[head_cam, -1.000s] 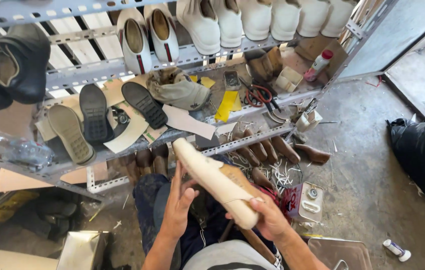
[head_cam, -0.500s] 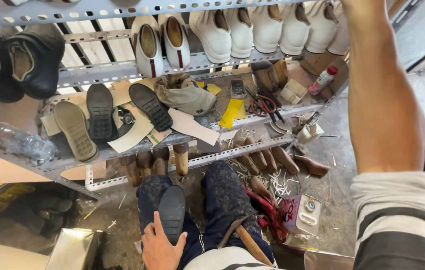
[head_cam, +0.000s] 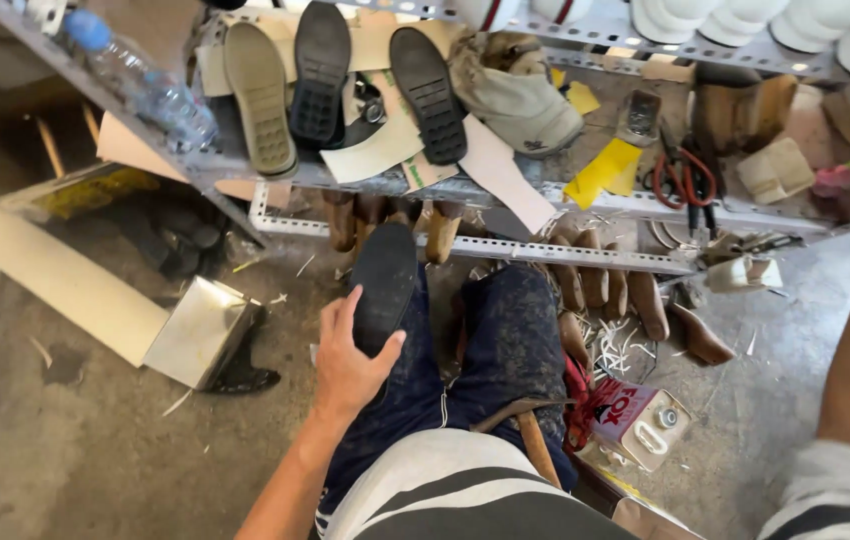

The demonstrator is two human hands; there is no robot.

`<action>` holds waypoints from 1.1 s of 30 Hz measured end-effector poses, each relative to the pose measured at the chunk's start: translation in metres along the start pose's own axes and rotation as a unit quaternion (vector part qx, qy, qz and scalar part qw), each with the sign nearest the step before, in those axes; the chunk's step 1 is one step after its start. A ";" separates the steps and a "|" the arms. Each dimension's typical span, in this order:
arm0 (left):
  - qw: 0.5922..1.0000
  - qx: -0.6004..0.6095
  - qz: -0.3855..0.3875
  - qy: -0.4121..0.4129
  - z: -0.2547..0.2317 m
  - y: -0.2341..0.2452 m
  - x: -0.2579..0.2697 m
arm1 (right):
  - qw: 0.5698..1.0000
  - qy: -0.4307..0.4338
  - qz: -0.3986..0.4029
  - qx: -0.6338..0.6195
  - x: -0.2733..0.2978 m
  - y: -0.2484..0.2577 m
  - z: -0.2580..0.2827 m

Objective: A person is seen assembling and finishing a shoe, involving trimming leather, hammering the sole, and stitching components together.

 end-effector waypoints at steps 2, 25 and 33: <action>0.996 0.079 -0.017 -0.036 -0.008 0.000 -0.022 | 0.999 0.009 0.031 0.003 0.028 -0.058 0.008; 0.951 0.210 -0.034 0.226 0.237 -0.089 -0.083 | 0.963 -0.181 0.108 -0.166 -0.004 -0.309 -0.149; 0.928 0.146 -0.039 0.341 0.324 -0.124 -0.066 | 0.946 -0.233 -0.020 -0.223 -0.015 -0.324 -0.181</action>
Point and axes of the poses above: each hand's wrist, its own x-axis away from the middle knuckle, its own y-axis out of the back of the hand, z = x × y, the point moved 3 cm from there along -x, towards the middle knuckle, and after that the axes turned 8 degrees about -x, right-handed, at the moved point
